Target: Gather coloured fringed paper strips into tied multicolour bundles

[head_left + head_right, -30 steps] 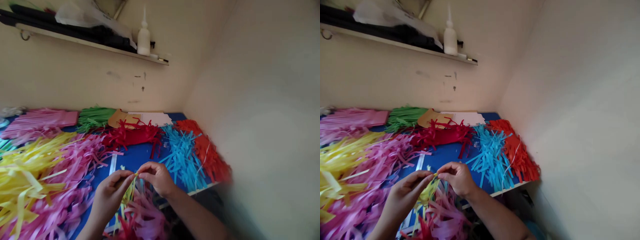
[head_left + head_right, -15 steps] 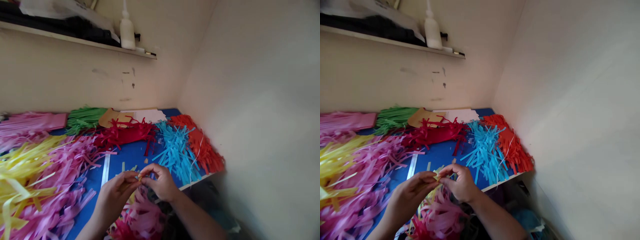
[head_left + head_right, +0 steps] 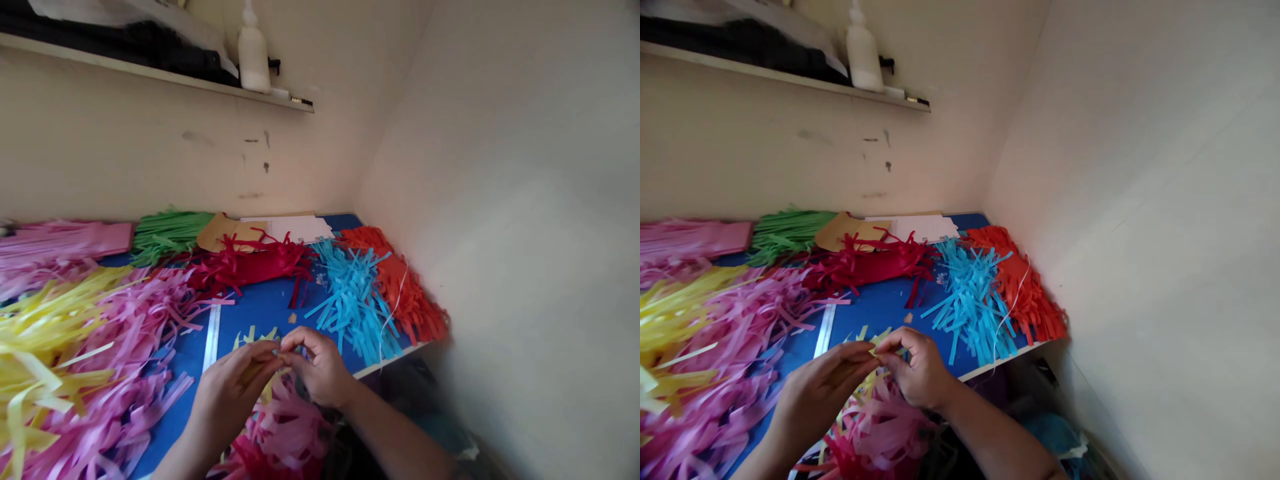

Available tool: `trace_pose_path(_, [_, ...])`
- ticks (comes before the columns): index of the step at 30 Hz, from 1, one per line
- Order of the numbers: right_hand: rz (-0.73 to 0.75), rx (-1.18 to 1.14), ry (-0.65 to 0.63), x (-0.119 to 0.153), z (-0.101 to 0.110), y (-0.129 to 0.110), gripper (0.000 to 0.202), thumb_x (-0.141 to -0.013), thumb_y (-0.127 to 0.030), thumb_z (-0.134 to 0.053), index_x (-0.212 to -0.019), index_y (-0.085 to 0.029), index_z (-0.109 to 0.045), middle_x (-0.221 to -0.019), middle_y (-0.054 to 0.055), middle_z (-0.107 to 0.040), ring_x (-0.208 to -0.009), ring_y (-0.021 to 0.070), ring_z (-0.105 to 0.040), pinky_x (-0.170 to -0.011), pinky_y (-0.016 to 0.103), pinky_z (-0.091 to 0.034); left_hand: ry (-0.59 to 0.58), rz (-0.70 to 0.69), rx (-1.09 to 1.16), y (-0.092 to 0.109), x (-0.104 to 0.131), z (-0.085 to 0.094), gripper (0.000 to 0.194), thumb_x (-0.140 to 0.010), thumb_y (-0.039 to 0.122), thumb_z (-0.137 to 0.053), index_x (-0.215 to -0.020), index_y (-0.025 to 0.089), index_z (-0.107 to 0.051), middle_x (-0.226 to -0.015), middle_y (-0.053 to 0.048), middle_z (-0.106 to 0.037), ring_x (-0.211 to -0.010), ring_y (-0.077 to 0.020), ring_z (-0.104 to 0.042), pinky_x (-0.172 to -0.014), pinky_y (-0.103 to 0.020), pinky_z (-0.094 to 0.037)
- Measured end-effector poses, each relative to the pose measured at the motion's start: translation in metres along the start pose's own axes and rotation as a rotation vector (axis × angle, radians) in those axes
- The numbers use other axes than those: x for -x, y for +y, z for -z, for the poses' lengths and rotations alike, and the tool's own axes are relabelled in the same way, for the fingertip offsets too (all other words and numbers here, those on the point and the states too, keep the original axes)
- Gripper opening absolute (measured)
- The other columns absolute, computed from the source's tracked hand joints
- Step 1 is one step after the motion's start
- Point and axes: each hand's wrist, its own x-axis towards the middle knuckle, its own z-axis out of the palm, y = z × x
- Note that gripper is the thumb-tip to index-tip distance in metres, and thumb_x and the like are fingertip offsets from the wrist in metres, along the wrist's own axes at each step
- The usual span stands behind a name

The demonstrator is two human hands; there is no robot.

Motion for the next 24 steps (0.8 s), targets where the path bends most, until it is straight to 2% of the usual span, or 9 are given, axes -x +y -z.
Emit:
trace_pose_path(4, [-0.004, 0.068, 0.053, 0.002, 0.001, -0.004, 0.006, -0.084, -0.021, -0.067, -0.089, -0.022, -0.069, -0.084, 0.001, -0.072, -0.079, 0.0138, -0.067, -0.078, 0.024, -0.052, -0.055, -0.017, -0.023, -0.001, 0.001, 0.005, 0.01, -0.086, 0.034, -0.065, -0.083, 0.026, -0.071, -0.075, 0.004, -0.075, -0.065, -0.0089, -0.072, -0.062, -0.011, -0.054])
trace_pose_path(7, [-0.073, -0.053, 0.011, 0.001, 0.006, -0.005, 0.019, -0.08, -0.024, -0.073, -0.098, -0.023, -0.07, -0.091, 0.002, -0.075, -0.079, 0.0145, -0.069, -0.076, 0.024, -0.054, -0.049, -0.017, -0.024, -0.003, 0.002, 0.006, 0.011, -0.088, 0.031, -0.063, -0.081, 0.027, -0.071, -0.073, 0.005, -0.075, -0.064, -0.0078, -0.071, -0.062, -0.01, -0.054])
trace_pose_path(9, [-0.089, -0.086, -0.014, -0.001, 0.009, -0.006, 0.017, -0.079, -0.027, -0.075, -0.096, -0.022, -0.071, -0.091, 0.003, -0.075, -0.079, 0.015, -0.07, -0.075, 0.024, -0.054, -0.046, -0.015, -0.019, -0.004, 0.002, 0.006, 0.011, -0.087, 0.033, -0.064, -0.081, 0.027, -0.071, -0.073, 0.006, -0.075, -0.064, -0.0077, -0.071, -0.061, -0.01, -0.053])
trace_pose_path(12, [-0.025, 0.043, 0.006, -0.004, 0.012, -0.007, 0.006, -0.083, -0.026, -0.072, -0.079, -0.021, -0.072, -0.082, 0.003, -0.074, -0.079, 0.0148, -0.069, -0.077, 0.024, -0.053, -0.067, 0.018, 0.012, -0.002, 0.002, 0.005, 0.009, -0.084, 0.034, -0.068, -0.088, 0.026, -0.071, -0.078, 0.004, -0.076, -0.067, -0.0093, -0.072, -0.063, -0.011, -0.055])
trace_pose_path(14, [0.027, 0.108, 0.025, -0.004, 0.011, -0.009, 0.008, -0.085, -0.024, -0.07, -0.078, -0.021, -0.072, -0.081, 0.003, -0.074, -0.08, 0.0143, -0.069, -0.079, 0.024, -0.053, -0.083, 0.036, 0.026, 0.0, 0.001, 0.004, 0.011, -0.084, 0.033, -0.068, -0.091, 0.025, -0.07, -0.082, 0.002, -0.075, -0.07, -0.0108, -0.072, -0.063, -0.014, -0.056])
trace_pose_path(16, [0.055, 0.137, 0.035, -0.002, 0.009, -0.01, 0.007, -0.085, -0.023, -0.069, -0.079, -0.02, -0.072, -0.082, 0.003, -0.074, -0.079, 0.0139, -0.069, -0.078, 0.023, -0.053, -0.098, 0.027, 0.011, 0.001, 0.001, 0.002, 0.008, -0.085, 0.031, -0.066, -0.086, 0.024, -0.069, -0.078, 0.001, -0.073, -0.067, -0.0107, -0.071, -0.06, -0.014, -0.055])
trace_pose_path(18, [0.064, 0.156, 0.048, -0.001, 0.007, -0.012, 0.008, -0.086, -0.023, -0.069, -0.08, -0.02, -0.072, -0.082, 0.003, -0.074, -0.078, 0.0138, -0.069, -0.077, 0.023, -0.053, -0.093, -0.001, -0.024, 0.001, 0.001, 0.002, 0.011, -0.087, 0.031, -0.063, -0.081, 0.024, -0.069, -0.073, 0.002, -0.072, -0.063, -0.0102, -0.07, -0.057, -0.014, -0.054])
trace_pose_path(20, [0.062, 0.164, 0.059, 0.0, 0.007, -0.012, 0.008, -0.086, -0.024, -0.069, -0.08, -0.02, -0.073, -0.081, 0.003, -0.074, -0.078, 0.0141, -0.069, -0.077, 0.023, -0.053, -0.049, -0.052, -0.073, -0.001, 0.002, 0.001, 0.011, -0.088, 0.032, -0.062, -0.086, 0.023, -0.069, -0.077, 0.0, -0.074, -0.067, -0.0116, -0.071, -0.06, -0.016, -0.056])
trace_pose_path(24, [0.028, 0.163, 0.073, 0.001, 0.007, -0.013, 0.006, -0.085, -0.025, -0.071, -0.08, -0.022, -0.074, -0.081, 0.002, -0.075, -0.077, 0.0149, -0.07, -0.076, 0.024, -0.054, 0.055, -0.24, -0.166, -0.001, 0.001, 0.0, 0.01, -0.089, 0.025, -0.061, -0.089, 0.024, -0.07, -0.082, 0.0, -0.076, -0.077, -0.0136, -0.073, -0.079, -0.024, -0.058])
